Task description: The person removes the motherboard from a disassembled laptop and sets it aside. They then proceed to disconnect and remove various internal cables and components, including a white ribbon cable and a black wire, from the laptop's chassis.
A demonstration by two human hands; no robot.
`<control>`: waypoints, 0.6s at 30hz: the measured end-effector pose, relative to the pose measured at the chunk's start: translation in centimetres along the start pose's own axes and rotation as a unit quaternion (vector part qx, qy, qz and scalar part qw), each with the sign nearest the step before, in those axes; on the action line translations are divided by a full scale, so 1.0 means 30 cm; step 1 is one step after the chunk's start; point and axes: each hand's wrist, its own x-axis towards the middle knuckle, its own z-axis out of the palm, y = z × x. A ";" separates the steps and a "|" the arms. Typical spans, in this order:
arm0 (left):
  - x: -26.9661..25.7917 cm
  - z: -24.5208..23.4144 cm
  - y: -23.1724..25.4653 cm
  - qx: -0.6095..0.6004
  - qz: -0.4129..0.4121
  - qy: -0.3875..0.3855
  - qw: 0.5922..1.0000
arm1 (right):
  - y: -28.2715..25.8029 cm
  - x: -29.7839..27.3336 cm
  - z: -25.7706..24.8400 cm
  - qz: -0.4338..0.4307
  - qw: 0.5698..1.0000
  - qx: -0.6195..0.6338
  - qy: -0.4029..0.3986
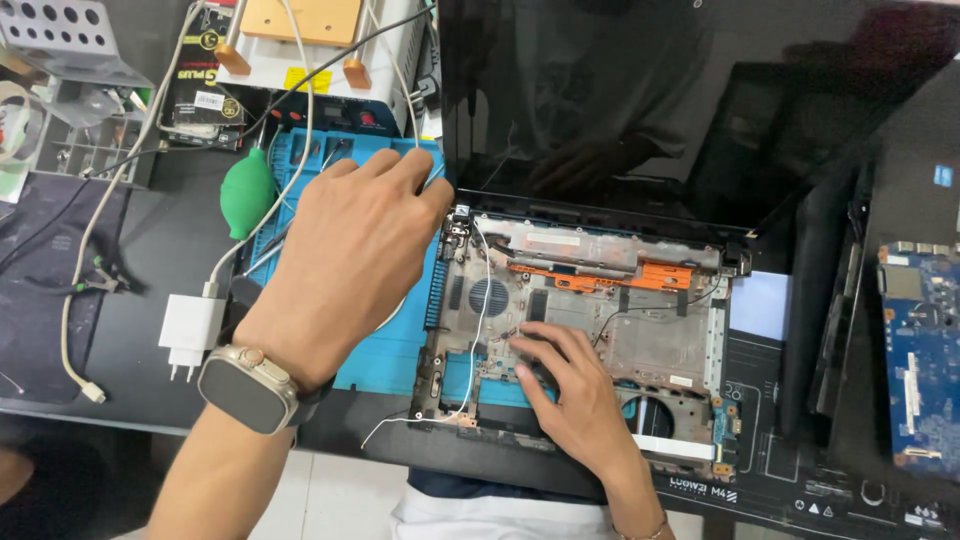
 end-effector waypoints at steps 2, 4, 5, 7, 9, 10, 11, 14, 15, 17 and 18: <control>0.011 0.020 -0.007 -0.008 0.000 0.007 1.000 | 0.000 -0.002 -0.001 0.005 1.000 0.001 -0.001; 0.023 0.034 -0.019 -0.014 -0.001 0.013 1.000 | 0.003 0.005 0.003 0.008 1.000 0.003 -0.002; 0.027 0.041 -0.021 -0.020 -0.003 0.019 1.000 | 0.006 0.002 0.004 0.007 1.000 0.005 -0.003; 0.033 0.050 -0.022 -0.028 -0.005 0.022 0.999 | 0.004 -0.004 0.002 0.008 1.000 0.008 -0.006; 0.048 0.044 -0.030 -0.053 -0.005 0.045 0.998 | -0.008 0.007 -0.006 0.012 1.000 0.007 -0.005; 0.054 0.044 -0.036 -0.050 -0.004 0.047 0.998 | -0.006 0.007 -0.004 0.009 1.000 0.007 -0.003; 0.060 0.045 -0.040 -0.061 0.004 0.046 0.997 | -0.003 0.005 -0.002 0.011 1.000 0.006 -0.002; 0.076 0.051 -0.045 -0.073 0.001 0.024 0.997 | -0.004 -0.004 -0.001 0.012 1.000 0.009 -0.001; 0.091 0.051 -0.049 -0.071 -0.008 0.009 0.997 | -0.003 0.004 -0.003 0.006 1.000 0.012 0.005; 0.100 0.053 -0.049 -0.068 -0.008 0.001 0.998 | -0.001 0.006 -0.004 0.010 1.000 0.016 0.006; 0.103 0.054 -0.048 -0.066 -0.010 -0.007 0.998 | -0.001 0.004 -0.004 0.013 1.000 0.020 0.005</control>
